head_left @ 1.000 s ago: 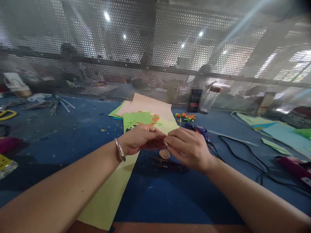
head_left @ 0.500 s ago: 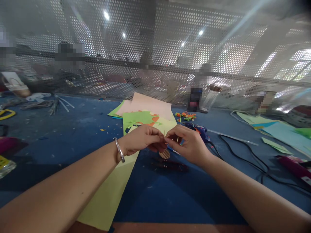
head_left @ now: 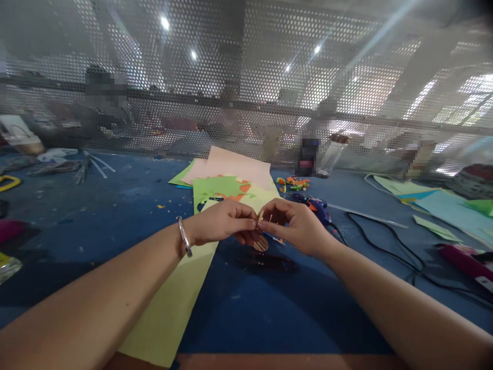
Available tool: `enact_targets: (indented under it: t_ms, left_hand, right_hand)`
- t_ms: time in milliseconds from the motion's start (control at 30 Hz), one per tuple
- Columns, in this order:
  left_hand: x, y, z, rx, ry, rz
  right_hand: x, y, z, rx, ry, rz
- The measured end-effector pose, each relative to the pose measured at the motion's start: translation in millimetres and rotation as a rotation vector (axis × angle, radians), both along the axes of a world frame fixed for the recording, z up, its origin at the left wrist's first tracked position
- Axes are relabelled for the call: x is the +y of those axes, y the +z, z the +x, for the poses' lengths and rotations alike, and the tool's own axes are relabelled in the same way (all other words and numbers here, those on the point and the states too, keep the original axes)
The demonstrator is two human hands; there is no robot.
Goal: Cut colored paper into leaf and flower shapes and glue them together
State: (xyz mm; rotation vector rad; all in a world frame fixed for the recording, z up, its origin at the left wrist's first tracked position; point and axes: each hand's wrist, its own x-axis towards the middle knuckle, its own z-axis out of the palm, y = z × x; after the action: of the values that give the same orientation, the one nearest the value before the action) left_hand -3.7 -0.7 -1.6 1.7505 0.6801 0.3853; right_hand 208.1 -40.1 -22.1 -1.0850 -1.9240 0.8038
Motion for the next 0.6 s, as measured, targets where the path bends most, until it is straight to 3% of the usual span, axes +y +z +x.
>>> enact_targets:
  t_ms: [367, 600]
  left_hand:
    - [-4.1, -8.0, 5.2, 0.105, 0.098, 0.388]
    - [-2.7, -6.6, 4.9, 0.15, 0.127, 0.456]
  right_hand:
    - [4.2, -3.1, 2.3, 0.032, -0.014, 0.001]
    - [4.2, -3.0, 2.8, 0.08, -0.05, 0.006]
